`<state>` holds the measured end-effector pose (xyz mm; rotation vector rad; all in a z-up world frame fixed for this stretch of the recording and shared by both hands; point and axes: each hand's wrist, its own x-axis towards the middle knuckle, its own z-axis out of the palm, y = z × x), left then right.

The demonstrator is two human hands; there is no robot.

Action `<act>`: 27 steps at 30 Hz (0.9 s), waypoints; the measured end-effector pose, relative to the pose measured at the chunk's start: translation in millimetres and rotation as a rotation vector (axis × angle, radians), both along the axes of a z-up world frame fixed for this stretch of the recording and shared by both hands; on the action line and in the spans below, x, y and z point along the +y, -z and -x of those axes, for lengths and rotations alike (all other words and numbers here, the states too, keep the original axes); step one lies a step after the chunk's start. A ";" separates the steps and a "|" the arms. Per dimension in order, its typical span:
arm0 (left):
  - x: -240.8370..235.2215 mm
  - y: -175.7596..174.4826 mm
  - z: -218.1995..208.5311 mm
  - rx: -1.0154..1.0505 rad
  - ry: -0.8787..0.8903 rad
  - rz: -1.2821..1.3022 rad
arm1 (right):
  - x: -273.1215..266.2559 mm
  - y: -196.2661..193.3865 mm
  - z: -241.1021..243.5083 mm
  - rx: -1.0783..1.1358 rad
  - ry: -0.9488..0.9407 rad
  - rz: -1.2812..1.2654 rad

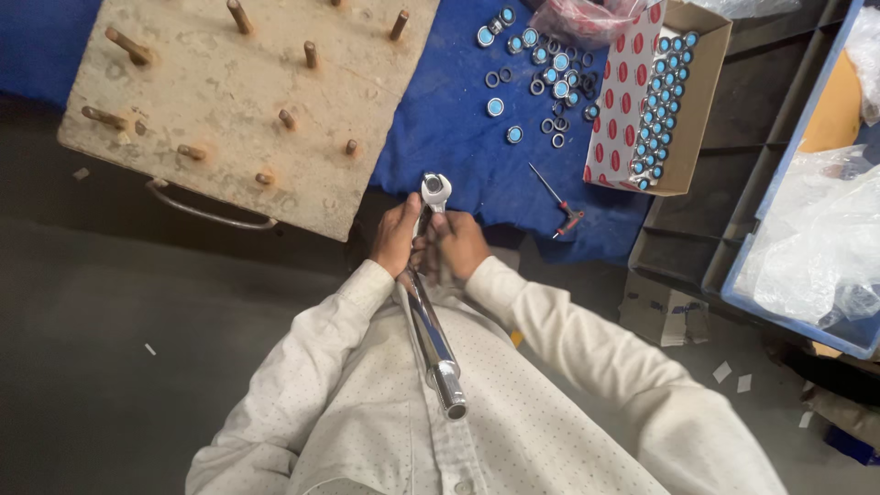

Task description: The person uses a wrench and a screwdriver to assemble metal parts. They pick up components from a table, tighten them with the tools, and place the finished pieces into a rack.

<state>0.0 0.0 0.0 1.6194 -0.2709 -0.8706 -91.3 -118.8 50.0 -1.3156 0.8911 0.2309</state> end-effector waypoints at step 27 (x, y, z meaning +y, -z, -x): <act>11.7 -58.8 -26.6 0.494 0.125 0.208 | -91.4 -123.2 -175.7 -0.590 -1.882 1.643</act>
